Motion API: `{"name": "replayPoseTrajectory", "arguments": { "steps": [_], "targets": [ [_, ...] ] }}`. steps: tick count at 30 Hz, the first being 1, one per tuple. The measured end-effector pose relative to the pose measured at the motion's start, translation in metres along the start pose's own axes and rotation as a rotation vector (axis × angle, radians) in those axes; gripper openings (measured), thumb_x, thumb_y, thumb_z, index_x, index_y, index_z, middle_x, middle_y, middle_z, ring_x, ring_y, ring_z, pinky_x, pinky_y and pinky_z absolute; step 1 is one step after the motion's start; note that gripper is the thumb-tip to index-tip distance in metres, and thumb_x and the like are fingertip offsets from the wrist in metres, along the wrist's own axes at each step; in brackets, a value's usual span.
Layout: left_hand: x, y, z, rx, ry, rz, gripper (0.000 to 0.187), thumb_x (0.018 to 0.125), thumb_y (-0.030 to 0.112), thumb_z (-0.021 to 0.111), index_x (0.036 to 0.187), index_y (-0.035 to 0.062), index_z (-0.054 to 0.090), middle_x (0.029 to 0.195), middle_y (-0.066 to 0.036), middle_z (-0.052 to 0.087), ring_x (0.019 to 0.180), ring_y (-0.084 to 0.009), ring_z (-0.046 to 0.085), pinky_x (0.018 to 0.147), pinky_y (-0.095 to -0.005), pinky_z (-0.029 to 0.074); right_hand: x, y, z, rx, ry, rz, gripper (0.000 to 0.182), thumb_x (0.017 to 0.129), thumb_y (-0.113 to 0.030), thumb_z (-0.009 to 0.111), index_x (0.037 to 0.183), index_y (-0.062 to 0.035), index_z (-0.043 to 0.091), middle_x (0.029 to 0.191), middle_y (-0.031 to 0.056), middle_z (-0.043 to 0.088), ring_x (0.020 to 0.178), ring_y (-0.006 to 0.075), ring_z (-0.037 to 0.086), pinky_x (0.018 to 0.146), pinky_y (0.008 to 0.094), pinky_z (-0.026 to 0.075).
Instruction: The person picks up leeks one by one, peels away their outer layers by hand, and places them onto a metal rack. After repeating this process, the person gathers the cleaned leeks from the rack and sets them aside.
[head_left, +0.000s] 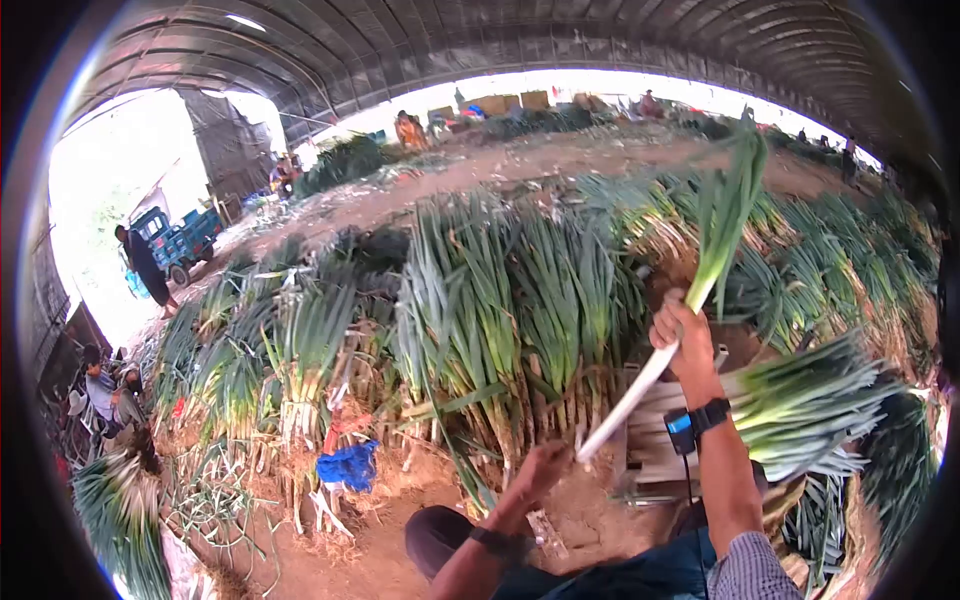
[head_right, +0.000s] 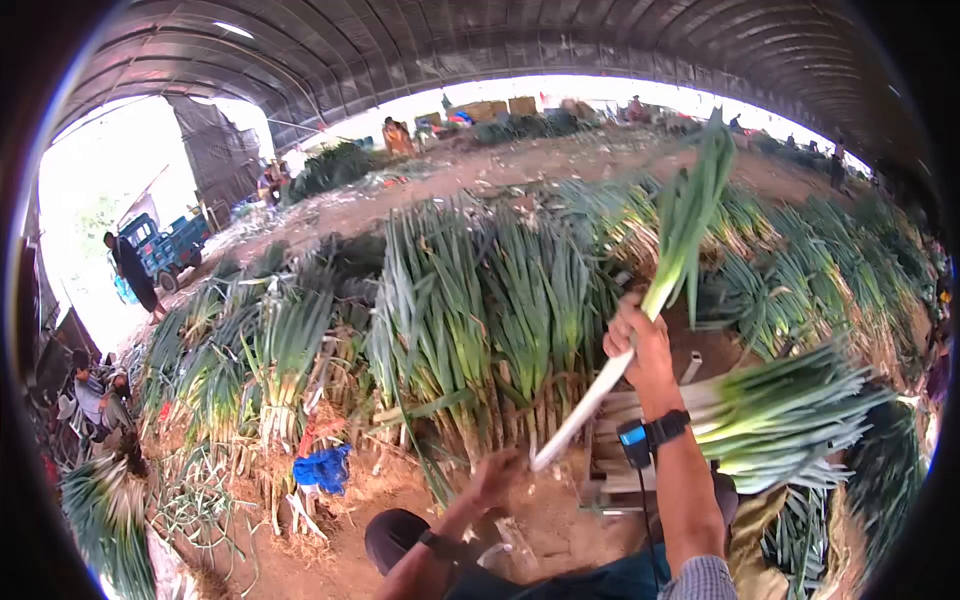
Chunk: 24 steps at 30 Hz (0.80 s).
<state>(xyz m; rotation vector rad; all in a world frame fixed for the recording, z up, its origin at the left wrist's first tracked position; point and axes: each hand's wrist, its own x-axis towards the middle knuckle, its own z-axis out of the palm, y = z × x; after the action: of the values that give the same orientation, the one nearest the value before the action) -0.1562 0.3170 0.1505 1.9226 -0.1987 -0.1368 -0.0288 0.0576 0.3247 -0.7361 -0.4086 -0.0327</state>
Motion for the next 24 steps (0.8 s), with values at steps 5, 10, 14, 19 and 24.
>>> {"name": "replayPoseTrajectory", "arguments": {
  "steps": [5, 10, 14, 19, 24],
  "targets": [
    [-0.01, 0.028, 0.008, 0.002, 0.207, 0.12, 0.017, 0.096, 0.011, 0.063, 0.108, -0.0005, 0.066, 0.072, -0.006, 0.061, 0.064, -0.0092, 0.054, 0.058, -0.0274, 0.045, 0.006, -0.003, 0.006, -0.161, 0.185, -0.016, 0.028, 0.091, -0.022, 0.072, 0.113, -0.0075, 0.064, 0.078, 0.0037, 0.061, 0.061, 0.0163, 0.054, 0.06, 0.0364, 0.05],
    [-0.01, 0.006, 0.018, 0.026, 0.342, 0.249, 0.019, 0.1, 0.017, 0.058, 0.099, -0.0009, 0.066, 0.066, -0.009, 0.052, 0.063, -0.0094, 0.047, 0.055, -0.0291, 0.04, 0.01, 0.016, -0.04, -0.056, 0.323, 0.016, 0.022, 0.095, -0.029, 0.069, 0.099, -0.0098, 0.059, 0.067, -0.0026, 0.046, 0.054, 0.0121, 0.043, 0.052, 0.0306, 0.04],
    [-0.011, -0.004, 0.015, -0.137, 0.129, 0.137, 0.024, 0.103, 0.019, 0.055, 0.096, -0.001, 0.067, 0.068, 0.001, 0.05, 0.065, -0.007, 0.044, 0.058, -0.0265, 0.037, 0.0, 0.015, -0.047, 0.067, 0.213, 0.011, 0.021, 0.097, -0.028, 0.066, 0.101, -0.0098, 0.056, 0.064, -0.0054, 0.041, 0.049, 0.0085, 0.036, 0.051, 0.0275, 0.035],
    [-0.015, -0.001, 0.004, -0.339, -0.101, -0.028, 0.033, 0.101, 0.03, 0.059, 0.107, -0.0007, 0.068, 0.075, 0.007, 0.05, 0.071, -0.0031, 0.044, 0.06, -0.0234, 0.037, 0.0, 0.011, -0.059, 0.072, 0.153, 0.019, 0.02, 0.097, -0.027, 0.066, 0.102, -0.0095, 0.058, 0.063, -0.0053, 0.042, 0.05, 0.0083, 0.037, 0.051, 0.0269, 0.035],
    [-0.012, -0.019, 0.0, 0.119, 0.003, -0.035, 0.033, 0.1, 0.03, 0.059, 0.106, -0.0004, 0.069, 0.082, -0.005, 0.064, 0.073, -0.0166, 0.058, 0.063, -0.0326, 0.046, -0.001, 0.006, -0.061, 0.061, 0.239, -0.003, 0.026, 0.096, -0.031, 0.066, 0.1, -0.0067, 0.058, 0.068, 0.001, 0.052, 0.057, 0.0156, 0.047, 0.06, 0.0352, 0.042]
  ]
}}
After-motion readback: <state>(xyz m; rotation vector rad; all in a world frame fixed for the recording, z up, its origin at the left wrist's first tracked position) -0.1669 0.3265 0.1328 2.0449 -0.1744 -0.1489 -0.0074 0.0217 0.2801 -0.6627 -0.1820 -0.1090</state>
